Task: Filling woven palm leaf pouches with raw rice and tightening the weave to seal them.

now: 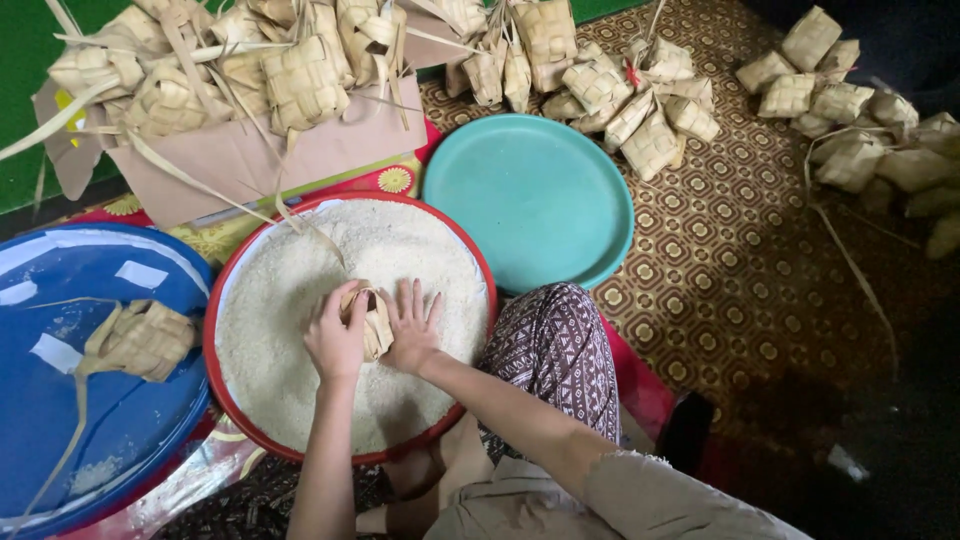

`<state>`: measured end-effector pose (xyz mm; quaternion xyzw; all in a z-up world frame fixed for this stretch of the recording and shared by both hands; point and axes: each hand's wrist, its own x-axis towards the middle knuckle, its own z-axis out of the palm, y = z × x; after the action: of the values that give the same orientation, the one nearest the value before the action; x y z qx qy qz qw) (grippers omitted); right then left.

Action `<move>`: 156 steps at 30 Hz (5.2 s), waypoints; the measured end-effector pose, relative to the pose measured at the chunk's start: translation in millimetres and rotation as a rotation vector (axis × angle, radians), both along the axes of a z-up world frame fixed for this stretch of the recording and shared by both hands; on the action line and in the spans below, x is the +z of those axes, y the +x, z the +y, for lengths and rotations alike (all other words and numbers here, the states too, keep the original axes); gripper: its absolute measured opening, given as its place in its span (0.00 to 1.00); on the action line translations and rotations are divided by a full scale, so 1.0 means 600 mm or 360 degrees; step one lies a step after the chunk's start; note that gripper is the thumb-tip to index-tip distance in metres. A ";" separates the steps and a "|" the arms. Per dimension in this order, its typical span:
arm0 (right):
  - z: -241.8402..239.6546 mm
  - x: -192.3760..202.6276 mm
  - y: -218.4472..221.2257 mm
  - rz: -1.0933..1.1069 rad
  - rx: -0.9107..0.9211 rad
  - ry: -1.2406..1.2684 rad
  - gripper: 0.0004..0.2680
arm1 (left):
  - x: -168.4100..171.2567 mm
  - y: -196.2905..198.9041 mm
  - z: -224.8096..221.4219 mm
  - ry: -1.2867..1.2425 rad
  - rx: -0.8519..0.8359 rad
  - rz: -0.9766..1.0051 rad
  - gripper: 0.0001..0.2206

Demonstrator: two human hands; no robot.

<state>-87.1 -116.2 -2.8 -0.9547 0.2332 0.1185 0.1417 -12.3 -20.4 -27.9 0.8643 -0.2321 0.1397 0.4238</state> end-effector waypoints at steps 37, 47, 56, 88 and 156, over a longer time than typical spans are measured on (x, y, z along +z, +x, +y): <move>-0.060 -0.086 0.002 -0.0164 0.0268 0.0338 0.43 | -0.037 -0.016 -0.052 0.0043 0.0142 -0.0473 0.07; -0.035 -0.054 0.007 -0.0187 0.0082 0.0280 0.37 | -0.012 -0.020 -0.031 0.0112 -0.0006 -0.0551 0.20; -0.032 -0.071 -0.002 -0.0298 0.0046 0.0244 0.34 | -0.040 -0.023 -0.035 0.0178 0.0065 -0.0642 0.24; -0.107 -0.132 0.112 -0.1301 -0.0464 0.1399 0.03 | -0.051 -0.020 -0.036 0.0163 0.0001 -0.0787 0.22; -0.123 -0.176 0.140 -0.1408 -0.1416 0.2451 0.07 | -0.063 -0.007 -0.044 0.0159 -0.0013 -0.0975 0.21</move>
<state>-3.2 -190.2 -108.4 -0.3858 0.3558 -0.1931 0.8290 -16.6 -46.8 -65.9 0.8009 -0.3591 0.3804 0.2915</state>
